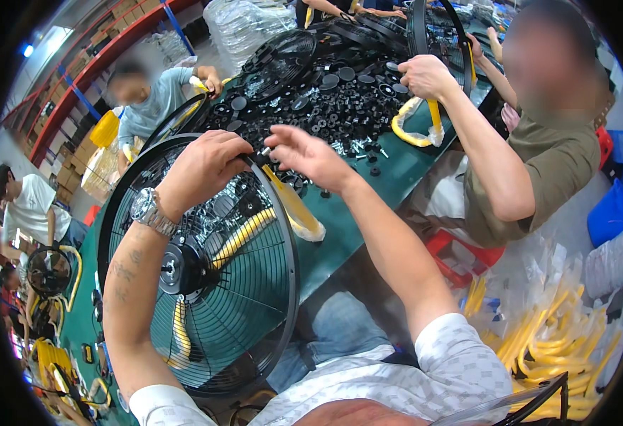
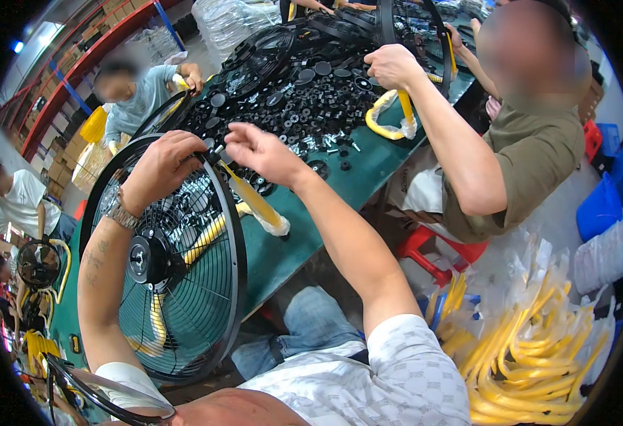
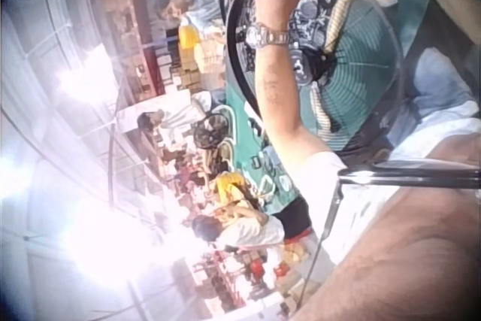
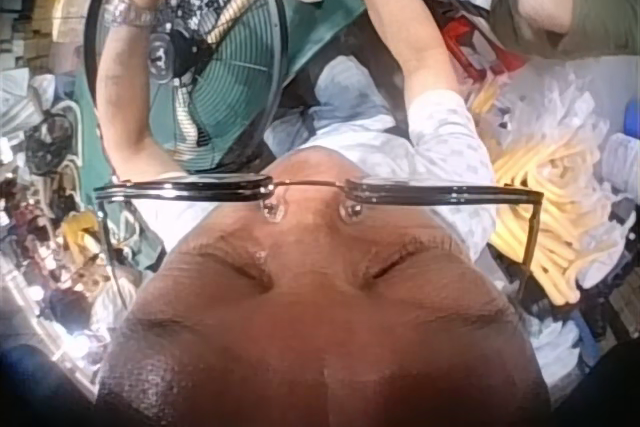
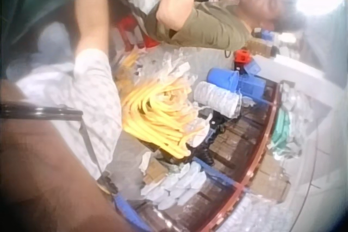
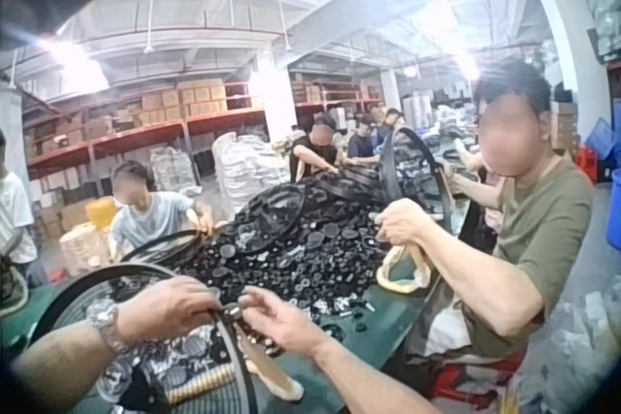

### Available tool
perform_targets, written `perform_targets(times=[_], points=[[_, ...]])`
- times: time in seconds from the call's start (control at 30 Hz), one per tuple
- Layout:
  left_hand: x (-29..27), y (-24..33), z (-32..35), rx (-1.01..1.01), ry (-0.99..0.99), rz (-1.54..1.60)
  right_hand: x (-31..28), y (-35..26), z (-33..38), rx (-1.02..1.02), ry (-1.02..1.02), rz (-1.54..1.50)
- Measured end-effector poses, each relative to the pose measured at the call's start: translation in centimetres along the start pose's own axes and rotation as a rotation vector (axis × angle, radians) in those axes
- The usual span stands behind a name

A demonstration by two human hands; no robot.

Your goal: Assemble a floor fan by attaching the stand components to the fan guard.

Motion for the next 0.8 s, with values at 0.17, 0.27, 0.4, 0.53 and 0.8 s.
perform_targets(times=[0.17, 0.27, 0.4, 0.53, 0.8], points=[[0.9, -0.1, -0.2, 0.015, -0.038, 0.033, 3.1, 4.4, 0.9, 0.192, -0.121, -0.123], [2.0, -0.1, 0.0, 0.021, -0.051, 0.062, 3.1, 3.8, 1.2, 0.055, -0.014, 0.390], [2.6, -0.4, 0.7, 0.024, 0.041, 0.082, 2.9, 2.3, 1.7, -0.145, 0.102, 0.686], [3.3, -0.9, 1.1, 0.055, 0.040, 0.107, 2.8, 1.9, 1.8, -0.212, 0.114, 0.763], [3.7, -1.4, 2.1, 0.106, 0.140, 0.129, 2.9, 2.3, 1.7, -0.186, 0.139, 0.817]])
Point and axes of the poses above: each hand's wrist, its own z-axis away from the middle knuckle, its own x-axis out of the palm, y = z × x, the point moved 7 cm from there along -z, towards the middle knuckle, and after that the axes turned 9 degrees about -y, right-handed, at the moved point
